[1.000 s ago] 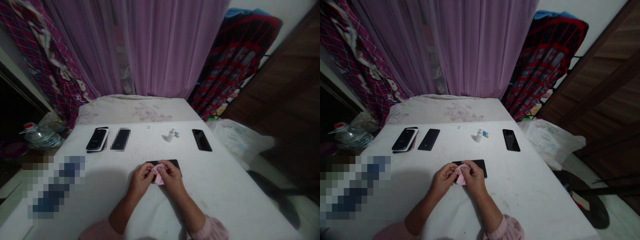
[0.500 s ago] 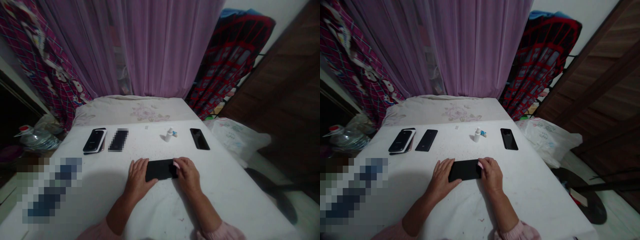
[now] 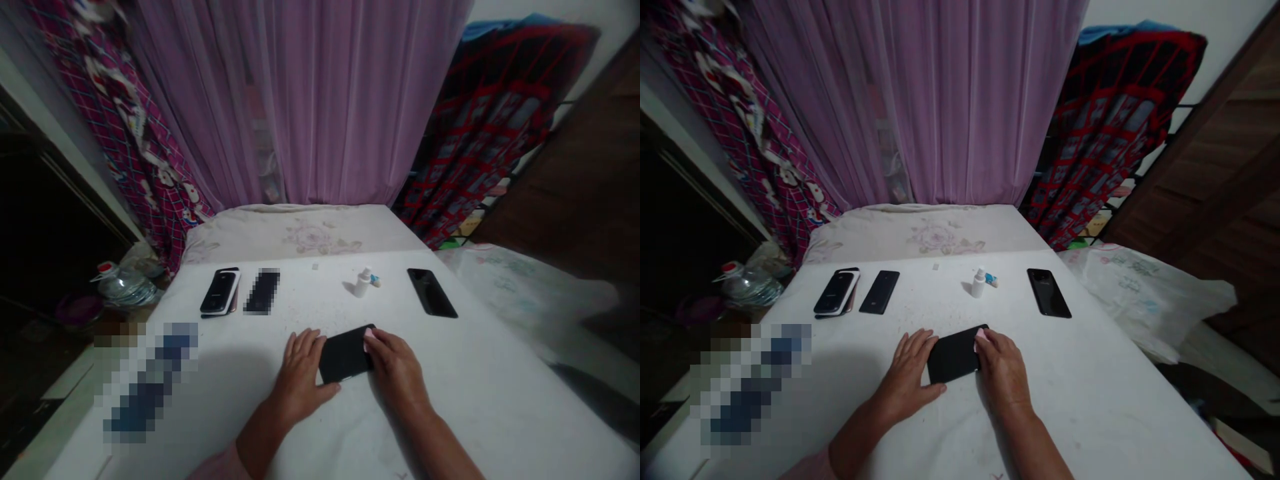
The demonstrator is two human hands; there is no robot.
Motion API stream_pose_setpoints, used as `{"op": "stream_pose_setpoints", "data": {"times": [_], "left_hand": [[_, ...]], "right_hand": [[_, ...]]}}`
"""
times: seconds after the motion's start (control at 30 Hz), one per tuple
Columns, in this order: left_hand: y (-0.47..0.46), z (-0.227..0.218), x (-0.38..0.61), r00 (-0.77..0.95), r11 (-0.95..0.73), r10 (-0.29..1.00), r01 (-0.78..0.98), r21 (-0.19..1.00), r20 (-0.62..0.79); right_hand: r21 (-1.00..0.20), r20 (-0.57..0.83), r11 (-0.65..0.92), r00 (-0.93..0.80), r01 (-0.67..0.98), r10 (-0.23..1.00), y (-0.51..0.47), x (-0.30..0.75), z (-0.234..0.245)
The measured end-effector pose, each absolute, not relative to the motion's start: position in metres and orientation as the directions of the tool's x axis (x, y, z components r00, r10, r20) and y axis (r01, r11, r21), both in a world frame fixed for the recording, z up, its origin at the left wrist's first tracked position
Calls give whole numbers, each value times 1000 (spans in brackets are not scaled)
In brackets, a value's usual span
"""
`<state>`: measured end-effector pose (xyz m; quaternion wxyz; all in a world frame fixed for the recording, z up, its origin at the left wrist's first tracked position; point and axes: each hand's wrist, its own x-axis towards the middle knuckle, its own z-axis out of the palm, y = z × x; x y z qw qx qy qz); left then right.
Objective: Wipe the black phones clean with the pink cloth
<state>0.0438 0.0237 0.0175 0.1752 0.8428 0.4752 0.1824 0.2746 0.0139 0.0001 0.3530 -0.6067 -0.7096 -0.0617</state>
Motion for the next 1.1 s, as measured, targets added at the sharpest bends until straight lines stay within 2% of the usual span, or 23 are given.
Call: {"op": "stream_pose_setpoints", "data": {"times": [0.17, 0.5, 0.67, 0.83, 0.93, 1.1], "left_hand": [[30, 21, 39, 529, -498, 845, 724, 476, 80], [37, -4, 40, 458, -524, 851, 759, 386, 257], [40, -5, 35, 479, -554, 832, 731, 398, 278], [44, -5, 31, 517, -577, 816, 713, 398, 257], [47, -6, 29, 542, -597, 801, 697, 398, 253], [51, -8, 25, 559, -616, 786, 682, 394, 264]], "right_hand": [[-316, 610, 288, -39, 904, 791, 24, 261, 0], [-382, 560, 400, -136, 834, 818, 21, 199, 13], [-431, 546, 257, 24, 865, 837, 33, 239, 13], [-396, 560, 135, 122, 908, 819, 43, 268, 10], [-360, 552, 160, 71, 919, 831, 43, 248, 11], [-360, 504, 320, -107, 876, 857, 34, 196, 18]]}}
